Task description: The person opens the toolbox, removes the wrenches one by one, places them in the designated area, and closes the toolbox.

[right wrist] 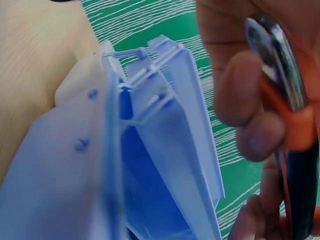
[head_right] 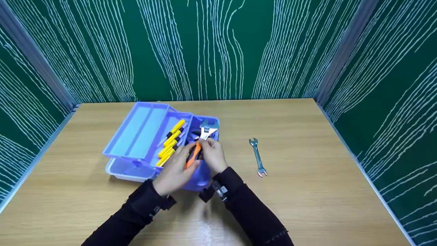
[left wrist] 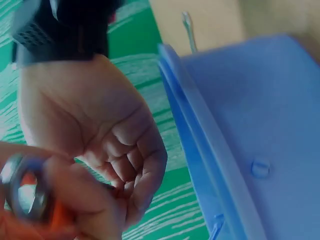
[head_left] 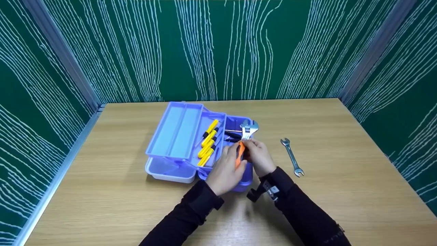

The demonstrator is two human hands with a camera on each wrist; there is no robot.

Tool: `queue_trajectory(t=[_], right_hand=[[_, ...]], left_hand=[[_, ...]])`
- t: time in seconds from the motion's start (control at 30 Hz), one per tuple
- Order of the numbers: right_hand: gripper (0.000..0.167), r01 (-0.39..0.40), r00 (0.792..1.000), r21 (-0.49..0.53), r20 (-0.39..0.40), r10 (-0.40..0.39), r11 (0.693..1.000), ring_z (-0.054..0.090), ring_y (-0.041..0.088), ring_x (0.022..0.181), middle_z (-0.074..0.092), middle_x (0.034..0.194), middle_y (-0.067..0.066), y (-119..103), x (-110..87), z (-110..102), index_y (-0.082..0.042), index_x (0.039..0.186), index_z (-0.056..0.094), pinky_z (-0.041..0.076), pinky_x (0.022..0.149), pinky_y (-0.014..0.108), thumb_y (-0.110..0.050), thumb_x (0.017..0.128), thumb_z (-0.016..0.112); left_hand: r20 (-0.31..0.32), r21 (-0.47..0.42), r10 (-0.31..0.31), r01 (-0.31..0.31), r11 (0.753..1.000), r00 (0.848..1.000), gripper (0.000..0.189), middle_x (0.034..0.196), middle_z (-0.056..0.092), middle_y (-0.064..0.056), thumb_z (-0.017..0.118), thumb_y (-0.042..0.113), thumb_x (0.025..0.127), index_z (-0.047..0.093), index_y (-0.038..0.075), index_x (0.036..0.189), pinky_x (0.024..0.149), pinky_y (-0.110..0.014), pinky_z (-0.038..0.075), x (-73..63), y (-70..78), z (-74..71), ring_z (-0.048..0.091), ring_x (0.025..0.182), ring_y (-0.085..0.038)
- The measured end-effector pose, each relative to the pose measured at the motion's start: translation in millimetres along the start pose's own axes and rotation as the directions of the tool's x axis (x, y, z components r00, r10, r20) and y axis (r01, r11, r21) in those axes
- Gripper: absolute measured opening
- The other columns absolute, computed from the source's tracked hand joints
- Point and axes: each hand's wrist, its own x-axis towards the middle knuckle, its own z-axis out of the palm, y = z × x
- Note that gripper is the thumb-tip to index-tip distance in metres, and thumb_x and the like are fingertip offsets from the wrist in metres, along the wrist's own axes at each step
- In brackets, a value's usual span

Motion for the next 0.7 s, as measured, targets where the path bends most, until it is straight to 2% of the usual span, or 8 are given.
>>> queue_trajectory(t=[0.1,0.17,0.33,0.43,0.57,0.7], right_hand=[[0.03,-0.018,1.0,-0.003,0.015,0.018,1.0,0.057,0.005,0.061,0.062,0.067,-0.004,-3,1.7,-7,-0.007,0.082,0.062,0.048,0.056,0.018,-0.016,0.102,0.041],[0.03,-0.023,0.999,-0.018,0.027,0.023,1.0,0.057,0.005,0.059,0.063,0.067,-0.004,-5,2.4,-11,-0.007,0.082,0.061,0.047,0.055,0.018,-0.016,0.102,0.04],[0.027,-0.022,0.999,-0.057,0.038,0.024,0.998,0.056,0.005,0.059,0.063,0.069,-0.004,-11,2.7,-26,-0.006,0.088,0.058,0.046,0.055,0.018,-0.018,0.105,0.04],[0.025,-0.01,1.0,-0.052,0.02,0.012,0.999,0.057,0.004,0.061,0.063,0.07,-0.005,-13,3.4,-39,-0.005,0.092,0.057,0.047,0.056,0.018,-0.018,0.105,0.04],[0.023,0.0,1.0,0.005,-0.003,0.0,1.0,0.062,0.004,0.064,0.065,0.07,-0.005,-16,6.2,-64,-0.004,0.099,0.055,0.05,0.06,0.018,-0.017,0.105,0.037],[0.023,-0.006,1.0,0.037,-0.005,0.006,0.999,0.062,0.005,0.068,0.063,0.073,-0.005,-20,10.7,-94,-0.003,0.106,0.047,0.054,0.068,0.02,-0.018,0.107,0.03]], left_hand=[[0.053,-0.051,0.01,-0.007,0.999,0.999,0.065,0.145,0.043,-0.021,0.054,0.023,0.097,0.027,0.001,0.153,0.106,-0.042,0.045,-1.9,-0.8,-3.3,0.051,0.126,-0.029],[0.075,-0.074,0.02,-0.014,0.997,0.997,0.068,0.147,0.042,-0.021,0.054,0.024,0.098,0.022,0.001,0.154,0.105,-0.04,0.046,-3.4,-1.6,-6.5,0.051,0.127,-0.029],[0.064,-0.119,0.026,-0.018,0.993,0.998,0.069,0.135,0.05,-0.016,0.055,0.024,0.098,0.022,0.002,0.154,0.086,-0.031,0.053,-7.0,-4.0,-22.8,0.063,0.098,-0.023],[0.05,-0.155,0.017,-0.009,0.988,0.999,0.067,0.13,0.053,-0.013,0.055,0.025,0.099,0.023,0.004,0.154,0.081,-0.031,0.053,-10.5,-6.6,-39.4,0.061,0.093,-0.018],[-0.008,-0.194,-0.002,0.0,0.981,1.0,0.065,0.127,0.054,-0.012,0.056,0.022,0.098,0.026,0.005,0.153,0.075,-0.031,0.054,-16.8,-14.1,-65.8,0.059,0.094,-0.019],[-0.122,-0.173,-0.009,-0.013,0.985,0.992,0.061,0.123,0.056,-0.015,0.058,0.014,0.097,0.031,0.0,0.15,0.075,-0.032,0.054,-22.3,-27.0,-93.4,0.059,0.093,-0.023]])
